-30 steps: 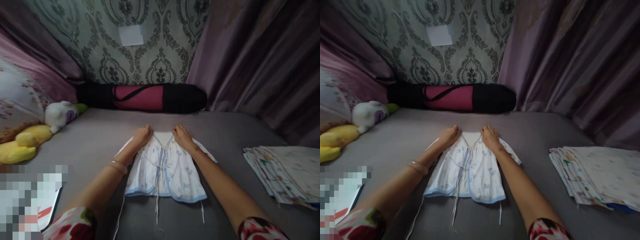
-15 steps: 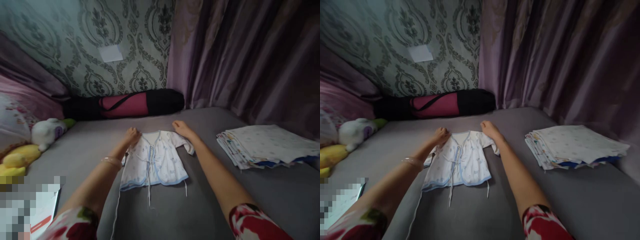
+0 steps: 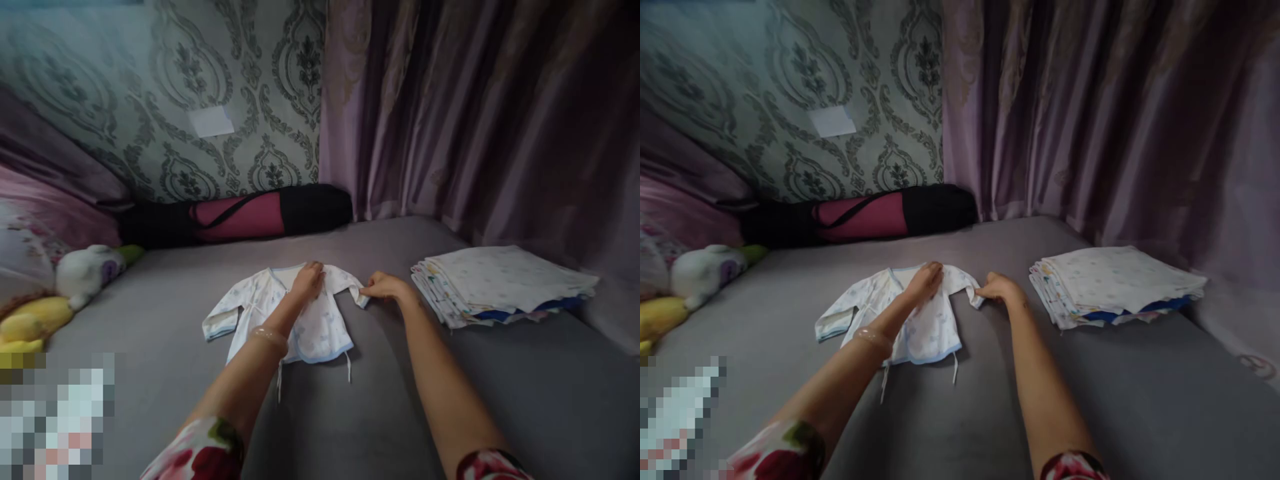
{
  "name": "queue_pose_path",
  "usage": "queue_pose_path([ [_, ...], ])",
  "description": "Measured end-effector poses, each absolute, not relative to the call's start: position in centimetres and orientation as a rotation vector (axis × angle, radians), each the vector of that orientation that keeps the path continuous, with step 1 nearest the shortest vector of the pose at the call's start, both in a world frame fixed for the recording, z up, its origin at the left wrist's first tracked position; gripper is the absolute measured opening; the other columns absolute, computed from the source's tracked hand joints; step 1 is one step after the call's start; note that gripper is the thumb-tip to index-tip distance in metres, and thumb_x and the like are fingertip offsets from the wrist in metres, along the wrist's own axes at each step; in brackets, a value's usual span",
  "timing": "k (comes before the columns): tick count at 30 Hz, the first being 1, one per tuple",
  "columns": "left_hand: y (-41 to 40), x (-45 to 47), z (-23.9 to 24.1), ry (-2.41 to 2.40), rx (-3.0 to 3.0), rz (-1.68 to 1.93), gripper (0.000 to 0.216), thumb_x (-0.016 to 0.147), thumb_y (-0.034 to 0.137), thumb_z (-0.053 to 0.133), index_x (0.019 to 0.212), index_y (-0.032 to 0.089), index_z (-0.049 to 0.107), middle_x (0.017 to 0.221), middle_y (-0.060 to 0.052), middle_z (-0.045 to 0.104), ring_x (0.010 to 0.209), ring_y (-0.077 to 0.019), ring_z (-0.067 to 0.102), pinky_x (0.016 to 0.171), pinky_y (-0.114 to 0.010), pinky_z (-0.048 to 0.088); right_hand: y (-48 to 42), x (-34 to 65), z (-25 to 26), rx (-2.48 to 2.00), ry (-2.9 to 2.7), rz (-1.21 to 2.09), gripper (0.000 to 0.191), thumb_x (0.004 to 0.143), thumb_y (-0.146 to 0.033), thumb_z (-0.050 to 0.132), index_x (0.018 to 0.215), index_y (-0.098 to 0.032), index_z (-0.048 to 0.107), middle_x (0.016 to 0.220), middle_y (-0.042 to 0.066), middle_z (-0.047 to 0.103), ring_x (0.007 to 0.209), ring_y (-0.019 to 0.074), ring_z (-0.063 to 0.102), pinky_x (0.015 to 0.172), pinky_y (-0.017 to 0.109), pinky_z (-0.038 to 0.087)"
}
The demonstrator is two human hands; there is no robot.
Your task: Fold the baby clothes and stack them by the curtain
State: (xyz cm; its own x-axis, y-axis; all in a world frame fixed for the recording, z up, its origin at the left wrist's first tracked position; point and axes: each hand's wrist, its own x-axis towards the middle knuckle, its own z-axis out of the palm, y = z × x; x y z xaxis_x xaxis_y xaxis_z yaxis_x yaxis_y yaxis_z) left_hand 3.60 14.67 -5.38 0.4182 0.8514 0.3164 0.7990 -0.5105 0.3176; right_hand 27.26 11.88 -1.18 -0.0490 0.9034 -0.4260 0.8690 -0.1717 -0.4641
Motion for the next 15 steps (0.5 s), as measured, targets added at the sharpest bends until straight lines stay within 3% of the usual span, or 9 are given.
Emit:
queue_pose_path([
  [3,14.5,3.9,-7.1,1.498,2.542,0.835,0.028,0.091,0.022,0.042,0.114,0.012,0.055,0.122,-0.017,0.058,0.116,-0.0241,0.054,0.102,-0.040,0.043,12.0,27.2,-1.0,-2.056,-2.007,0.992,0.012,0.065,-0.024,0.071,0.064,-0.017,0.061,0.048,-0.004,0.049,0.046,0.0101,0.044,0.046,0.022,0.030],
  [6,14.4,3.8,-8.0,1.503,2.548,0.871,0.032,0.093,0.025,0.040,0.119,0.011,0.053,0.128,-0.019,0.055,0.122,-0.0248,0.051,0.107,-0.042,0.039,12.4,27.3,-0.9,-1.993,-1.931,0.917,0.007,0.068,-0.023,0.063,0.073,-0.018,0.061,0.057,-0.004,0.052,0.052,0.0100,0.046,0.047,0.021,0.028],
  [12,14.2,3.8,-7.8,1.541,2.533,0.808,0.036,0.094,0.026,0.038,0.123,0.011,0.052,0.133,-0.018,0.052,0.126,-0.0249,0.048,0.109,-0.043,0.037,12.8,27.6,-1.3,-1.766,-1.438,0.903,0.019,0.071,-0.022,0.060,0.089,-0.017,0.058,0.060,-0.006,0.048,0.053,0.0102,0.045,0.046,0.020,0.030],
  [15,13.9,4.0,-7.3,1.561,2.526,0.757,0.038,0.094,0.027,0.037,0.125,0.011,0.052,0.135,-0.018,0.051,0.129,-0.0248,0.045,0.110,-0.042,0.035,13.1,27.5,-2.2,-1.678,-1.289,0.968,0.029,0.078,-0.034,0.058,0.102,-0.017,0.058,0.068,-0.003,0.055,0.058,0.0121,0.051,0.049,0.020,0.037],
])
